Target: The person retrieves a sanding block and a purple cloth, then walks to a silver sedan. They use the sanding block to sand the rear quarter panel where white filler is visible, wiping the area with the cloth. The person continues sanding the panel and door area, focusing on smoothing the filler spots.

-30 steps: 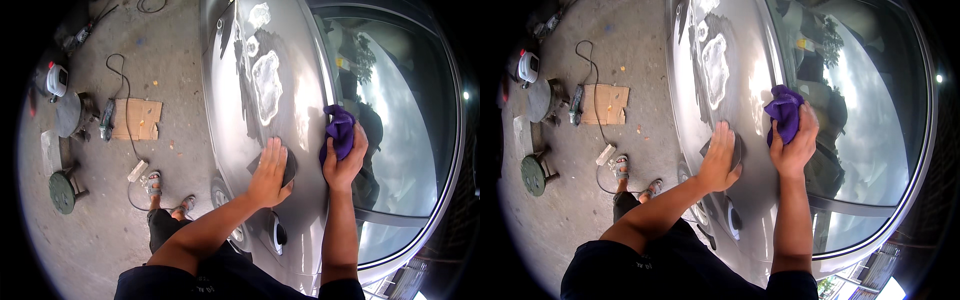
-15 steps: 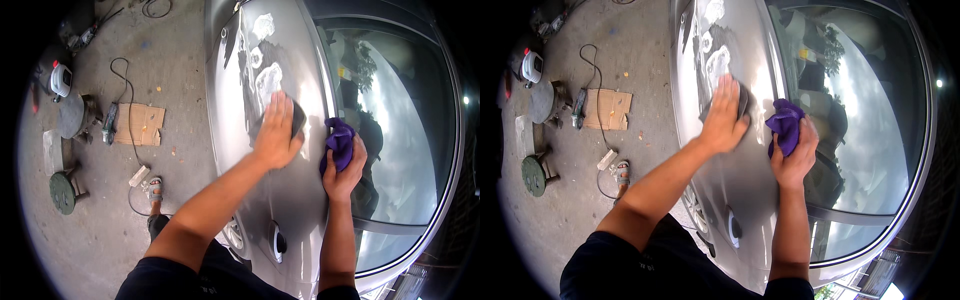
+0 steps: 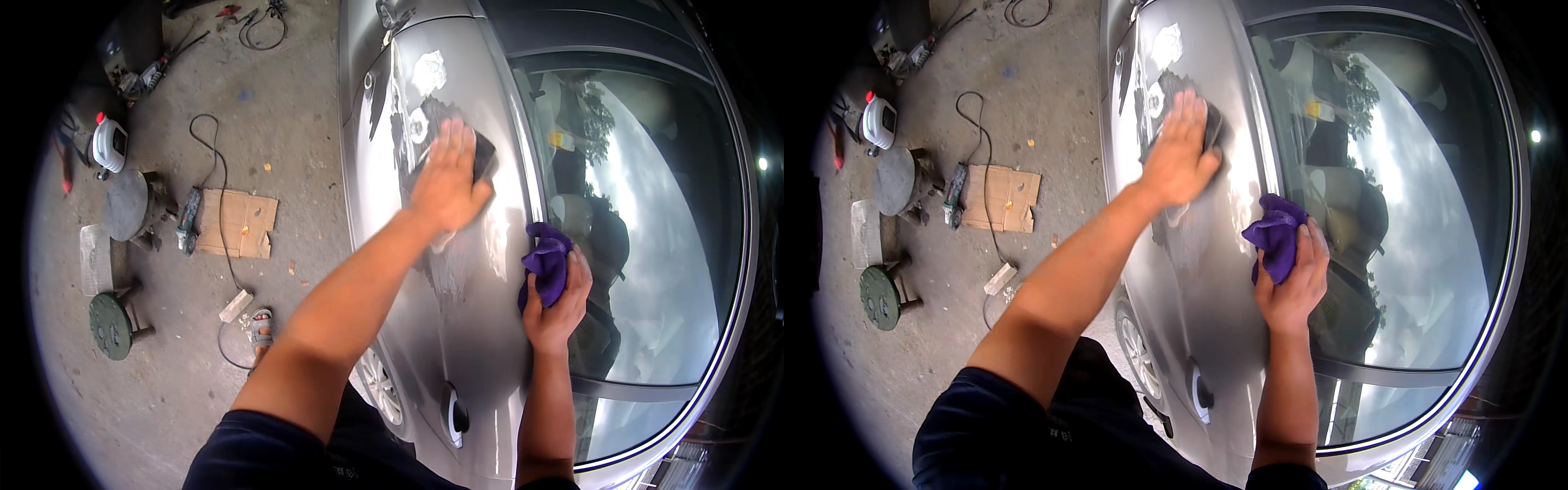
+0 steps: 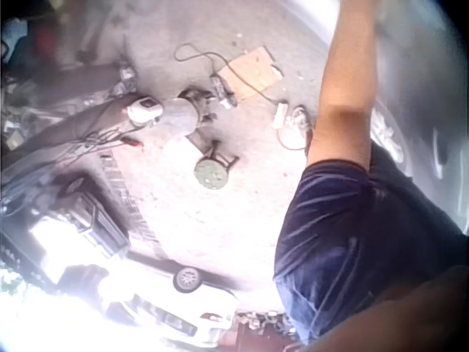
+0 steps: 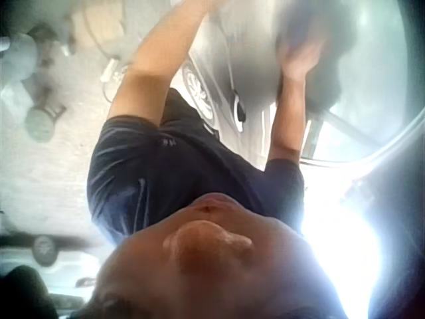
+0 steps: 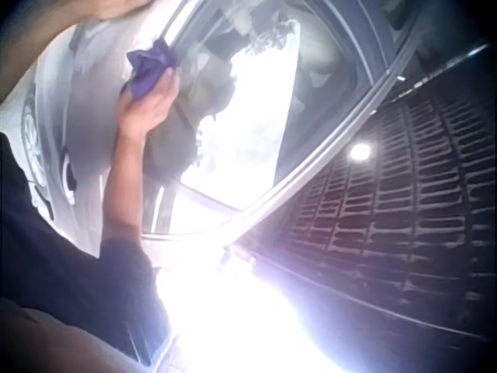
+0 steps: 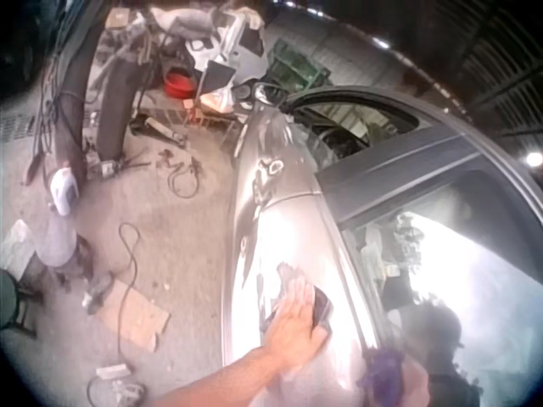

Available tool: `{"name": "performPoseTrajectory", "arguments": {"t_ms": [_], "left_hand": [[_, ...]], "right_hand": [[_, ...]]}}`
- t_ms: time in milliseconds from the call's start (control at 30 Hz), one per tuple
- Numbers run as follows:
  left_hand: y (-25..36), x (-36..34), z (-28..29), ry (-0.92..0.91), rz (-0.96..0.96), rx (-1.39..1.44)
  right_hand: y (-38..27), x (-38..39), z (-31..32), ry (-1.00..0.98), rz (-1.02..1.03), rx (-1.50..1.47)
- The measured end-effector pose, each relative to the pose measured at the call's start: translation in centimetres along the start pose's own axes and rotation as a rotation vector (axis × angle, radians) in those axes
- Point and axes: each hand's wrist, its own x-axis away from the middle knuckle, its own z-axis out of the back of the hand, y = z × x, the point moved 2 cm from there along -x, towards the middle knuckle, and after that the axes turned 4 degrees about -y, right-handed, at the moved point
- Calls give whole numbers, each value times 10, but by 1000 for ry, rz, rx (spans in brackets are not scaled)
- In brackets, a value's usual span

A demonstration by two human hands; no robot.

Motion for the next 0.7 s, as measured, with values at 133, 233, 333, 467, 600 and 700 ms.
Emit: {"name": "performPoseTrajectory", "arguments": {"t_ms": [133, 233, 333, 467, 600, 700], "left_hand": [[-18, -24, -2, -49, 82, 12], [-9, 1, -13, -76, 51, -25], [-11, 2, -18, -110, 52, -28], [-37, -46, -4, -57, 50, -61], [-62, -102, 21, -108, 108, -40], [-58, -103, 32, -99, 73, -26]], "right_hand": [[3, -1, 0, 23, 27, 19], [4, -3, 2, 21, 26, 5], [4, -4, 3, 7, 12, -10], [2, -5, 5, -40, 12, -34], [-1, -10, 7, -76, -29, -79], [-3, -29, 5, -63, -40, -162]]}}
